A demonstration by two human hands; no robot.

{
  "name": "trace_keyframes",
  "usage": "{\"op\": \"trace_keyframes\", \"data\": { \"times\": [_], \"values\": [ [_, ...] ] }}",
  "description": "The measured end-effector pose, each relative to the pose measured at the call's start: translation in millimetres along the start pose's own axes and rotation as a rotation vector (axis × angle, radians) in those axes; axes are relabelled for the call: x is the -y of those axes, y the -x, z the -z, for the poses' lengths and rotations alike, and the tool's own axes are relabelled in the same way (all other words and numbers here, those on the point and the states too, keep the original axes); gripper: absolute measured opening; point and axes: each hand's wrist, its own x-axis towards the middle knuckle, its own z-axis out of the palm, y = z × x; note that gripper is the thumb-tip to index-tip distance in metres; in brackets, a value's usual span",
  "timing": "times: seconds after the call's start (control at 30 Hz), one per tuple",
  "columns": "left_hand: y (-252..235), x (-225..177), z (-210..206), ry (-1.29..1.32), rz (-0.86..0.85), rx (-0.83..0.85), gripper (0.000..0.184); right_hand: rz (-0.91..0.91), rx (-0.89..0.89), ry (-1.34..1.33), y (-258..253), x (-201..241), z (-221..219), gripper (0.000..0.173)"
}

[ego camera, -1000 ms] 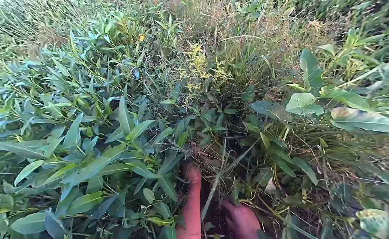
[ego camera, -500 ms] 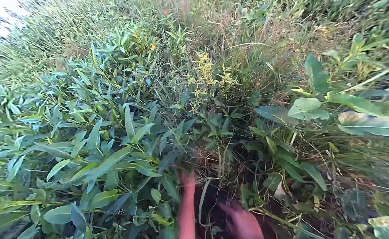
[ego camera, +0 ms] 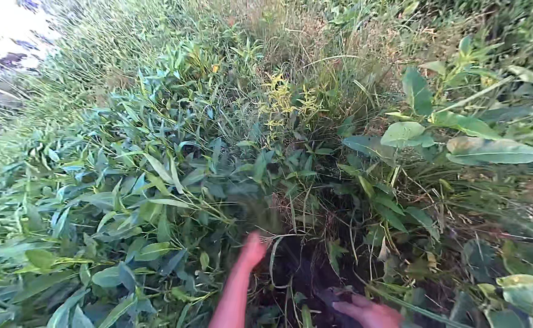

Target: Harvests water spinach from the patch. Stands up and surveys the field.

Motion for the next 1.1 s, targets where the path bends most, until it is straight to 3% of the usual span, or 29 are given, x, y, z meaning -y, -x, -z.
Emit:
{"op": "trace_keyframes", "data": {
  "times": [0.1, 0.2, 0.27, 0.43, 0.5, 0.73, 0.93, 1.1],
  "values": [
    [-1.8, -5.5, -24.2, -0.409, 0.063, 0.193, 0.049, -0.011, 0.057, 0.021, -14.8, -3.5, -6.5, 0.057],
    [4.0, -0.7, -37.0, -0.473, 0.185, 0.281, 0.079, -0.013, 0.100, 0.112, -19.0, -2.2, 1.8, 0.059],
    [10.4, -3.9, -45.8, -0.526, 0.209, 0.290, 0.088, -0.015, 0.139, 0.122, -16.6, 0.3, 14.4, 0.059],
    [22.2, -24.0, -56.6, -0.672, 0.230, 0.273, 0.048, 0.043, 0.148, 0.193, -40.7, 0.9, 19.9, 0.059],
    [20.1, -19.8, -57.8, -0.651, 0.232, 0.281, 0.040, 0.003, 0.146, 0.194, -50.7, 12.1, 14.6, 0.059],
    [16.4, -5.8, -51.5, -0.574, 0.216, 0.300, 0.048, 0.058, 0.190, 0.242, -19.4, 21.0, 27.2, 0.055],
    [21.0, -14.6, -46.9, -0.598, 0.178, 0.337, 0.042, 0.022, 0.236, 0.282, -41.7, 52.2, 29.2, 0.049],
    [23.4, -8.5, -38.8, -0.563, 0.187, 0.351, 0.046, -0.013, 0.220, 0.255, -24.4, 33.4, 25.1, 0.053]
  ]
}}
